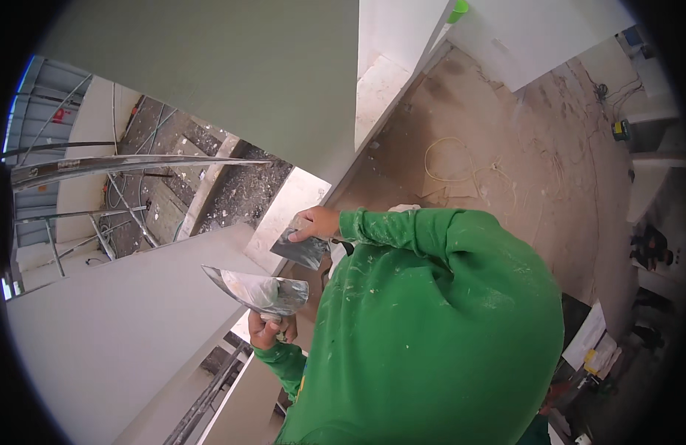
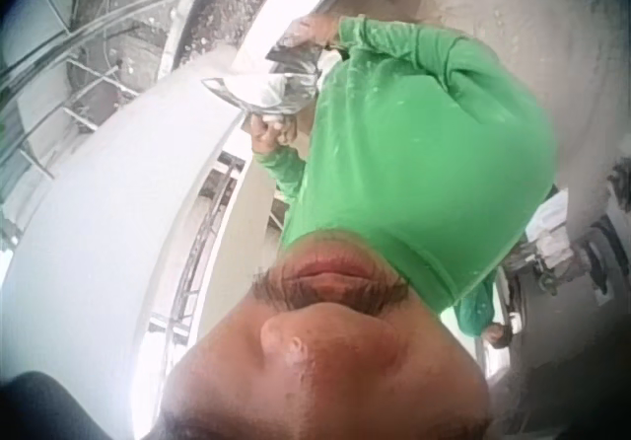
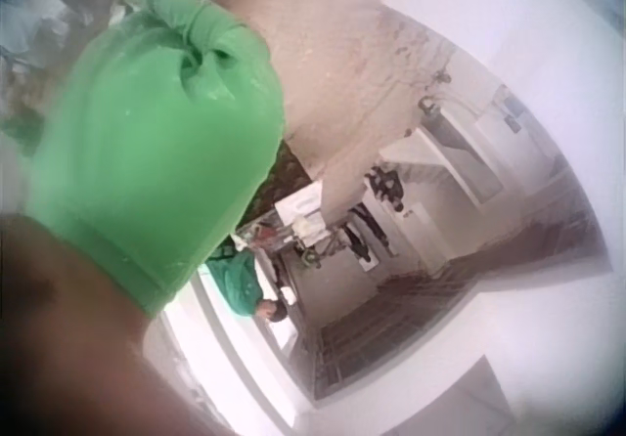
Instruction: The person scoops plaster from a hawk onto a trowel and applies it to a curved wall section, smoothing the surface. They repeatedly transfer material between the hawk and trowel while working on the wall.
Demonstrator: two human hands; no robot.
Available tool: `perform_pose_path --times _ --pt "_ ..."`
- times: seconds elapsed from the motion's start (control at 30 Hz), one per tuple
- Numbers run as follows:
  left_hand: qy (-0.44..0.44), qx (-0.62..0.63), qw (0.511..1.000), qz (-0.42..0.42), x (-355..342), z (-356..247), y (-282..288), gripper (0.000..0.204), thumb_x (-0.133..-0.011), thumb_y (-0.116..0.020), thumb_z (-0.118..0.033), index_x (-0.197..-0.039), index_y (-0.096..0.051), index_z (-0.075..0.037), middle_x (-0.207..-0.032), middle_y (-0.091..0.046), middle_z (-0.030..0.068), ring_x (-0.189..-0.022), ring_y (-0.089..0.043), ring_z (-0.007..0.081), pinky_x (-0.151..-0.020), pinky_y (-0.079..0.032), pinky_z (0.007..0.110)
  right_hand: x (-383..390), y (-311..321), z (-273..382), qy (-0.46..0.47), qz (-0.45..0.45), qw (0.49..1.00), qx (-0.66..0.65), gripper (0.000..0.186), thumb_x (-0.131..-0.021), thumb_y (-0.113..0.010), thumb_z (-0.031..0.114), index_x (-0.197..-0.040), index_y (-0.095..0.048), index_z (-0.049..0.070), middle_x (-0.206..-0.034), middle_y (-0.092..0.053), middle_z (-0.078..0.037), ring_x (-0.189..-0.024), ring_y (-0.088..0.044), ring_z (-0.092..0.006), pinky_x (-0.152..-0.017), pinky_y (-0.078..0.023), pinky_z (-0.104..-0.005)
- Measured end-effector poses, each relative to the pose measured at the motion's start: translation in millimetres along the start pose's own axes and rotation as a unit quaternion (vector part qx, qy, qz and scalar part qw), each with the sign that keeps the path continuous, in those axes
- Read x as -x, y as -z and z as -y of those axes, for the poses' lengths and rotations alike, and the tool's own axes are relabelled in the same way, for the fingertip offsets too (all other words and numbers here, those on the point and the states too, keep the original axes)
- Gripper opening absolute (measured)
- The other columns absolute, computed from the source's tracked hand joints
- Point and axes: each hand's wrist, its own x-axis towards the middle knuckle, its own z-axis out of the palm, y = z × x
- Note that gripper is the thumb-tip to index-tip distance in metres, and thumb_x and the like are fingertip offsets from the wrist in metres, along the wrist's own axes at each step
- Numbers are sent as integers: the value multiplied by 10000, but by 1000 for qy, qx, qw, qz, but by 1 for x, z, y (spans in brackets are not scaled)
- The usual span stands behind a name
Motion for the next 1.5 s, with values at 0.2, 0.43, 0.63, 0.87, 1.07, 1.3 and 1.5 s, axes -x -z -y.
perform_pose_path --times 0.2,0.43,0.63,0.87,1.07,1.3,1.5 --pt "120 128 974 140 -102 65 -105 559 -841 -641 -200 -1258 -369 53 -648 -442 84 -424 -414 150 -361 -351 264 183 124 35 148 -272 950 -45 480 -934 -537 383 -1215 -495 -4 -1062 -548 -35 -958 -504 -101 -892 -382 -254" --pt "291 239 881 286 -221 123 -234 466 -889 -553 -128 -1251 -355 90 -600 -391 75 -417 -420 155 -282 -335 234 294 156 97 692 -301 644 124 369 -908 -526 149 -1242 -504 -6 -1114 -438 -112 -1082 -457 -237 -929 -387 -362" --pt "314 148 846 406 -281 106 -282 269 -921 -527 -127 -1121 -419 16 -664 -409 38 -480 -448 115 -321 -315 211 334 268 46 293 -418 812 283 390 -899 -550 133 -1257 -478 -5 -1233 -419 -142 -1074 -474 -230 -955 -382 -376" --pt "349 242 835 350 -331 127 -274 331 -913 -552 -160 -1164 -412 2 -668 -400 52 -476 -437 127 -295 -313 205 306 231 116 612 -431 661 62 463 -905 -558 217 -1293 -432 0 -1228 -456 -139 -1060 -503 -264 -912 -447 -437" --pt "260 215 866 368 -379 87 -268 357 -917 -542 -172 -1193 -399 4 -667 -405 36 -466 -438 110 -301 -325 212 284 328 129 234 -347 758 500 385 -928 -487 175 -1280 -496 21 -1150 -475 -145 -1072 -436 -270 -947 -364 -402" --pt "13 112 989 100 -428 83 -253 318 -949 -486 -198 -1193 -359 -37 -721 -397 56 -485 -431 124 -315 -375 231 248 450 235 554 -506 655 85 605 -940 -382 516 -1355 -306 82 -1241 -496 -197 -1036 -575 -416 -733 -569 -555" --pt "-127 23 983 -128 -471 69 -247 200 -964 -462 -206 -953 -358 -35 -732 -375 65 -484 -421 129 -310 -379 239 210 575 379 696 -587 373 179 604 -970 -331 478 -1327 -157 24 -1040 -563 -284 -956 -604 -437 -791 -552 -524"
